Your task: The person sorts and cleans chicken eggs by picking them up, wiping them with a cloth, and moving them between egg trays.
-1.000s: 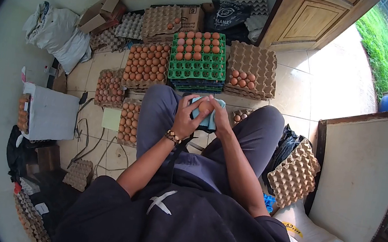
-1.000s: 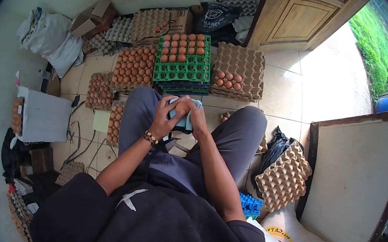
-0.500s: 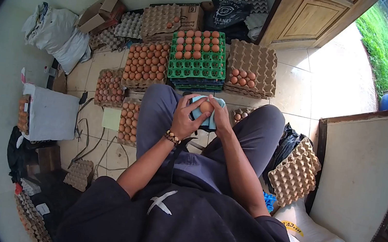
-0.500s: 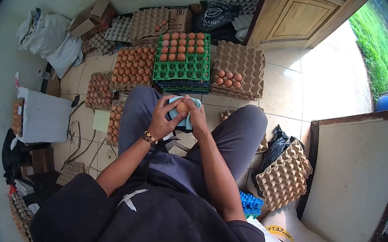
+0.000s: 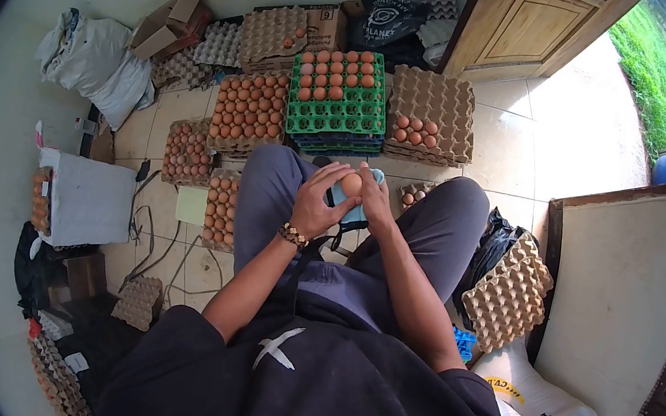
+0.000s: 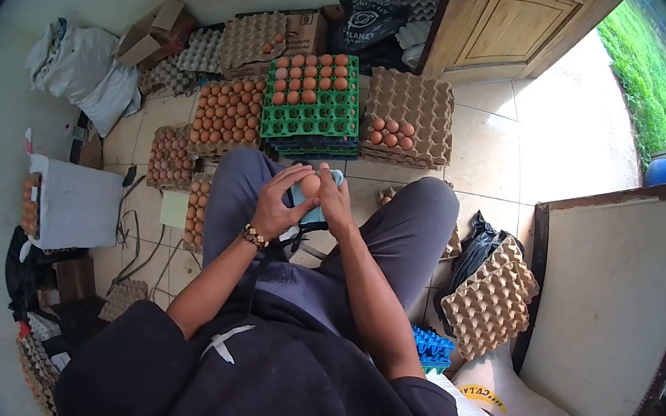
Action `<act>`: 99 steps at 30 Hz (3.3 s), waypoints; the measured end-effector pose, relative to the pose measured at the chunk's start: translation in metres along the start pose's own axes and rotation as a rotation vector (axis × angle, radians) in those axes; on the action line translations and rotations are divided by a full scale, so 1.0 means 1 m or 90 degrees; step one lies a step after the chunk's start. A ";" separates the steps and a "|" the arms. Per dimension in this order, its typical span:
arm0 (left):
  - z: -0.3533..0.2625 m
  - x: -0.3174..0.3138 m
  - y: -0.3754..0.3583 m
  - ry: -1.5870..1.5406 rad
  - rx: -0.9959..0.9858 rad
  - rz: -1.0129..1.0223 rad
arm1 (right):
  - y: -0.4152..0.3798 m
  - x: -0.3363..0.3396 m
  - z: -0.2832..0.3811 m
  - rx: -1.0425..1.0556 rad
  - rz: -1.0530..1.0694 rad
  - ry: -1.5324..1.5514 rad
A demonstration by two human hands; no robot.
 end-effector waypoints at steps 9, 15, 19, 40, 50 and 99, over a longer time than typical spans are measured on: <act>0.034 -0.002 -0.002 -0.473 0.310 -0.109 | -0.007 -0.006 0.029 0.171 0.036 -0.221; 0.034 0.027 0.014 -0.833 0.380 -0.105 | -0.023 -0.009 0.044 0.047 0.180 -0.068; 0.014 0.032 0.021 -0.898 0.365 -0.006 | -0.021 -0.008 0.053 0.101 0.226 -0.002; -0.033 0.000 0.058 -0.156 0.098 0.133 | -0.040 0.138 0.165 0.248 -0.082 0.276; 0.129 0.066 0.035 0.286 0.149 0.155 | 0.040 0.439 -0.041 0.114 -0.555 0.032; 0.131 0.067 0.058 0.537 0.213 0.258 | 0.143 0.466 -0.198 -0.192 -0.595 -0.720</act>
Point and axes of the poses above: each hand's wrist, its own y-axis towards the middle knuckle, its own x-axis out of the back of the hand, z = x × y, the point moved 6 cm from there along y, towards the middle knuckle, and after that the axes turned 5 degrees about -z, right-handed, at the moved point
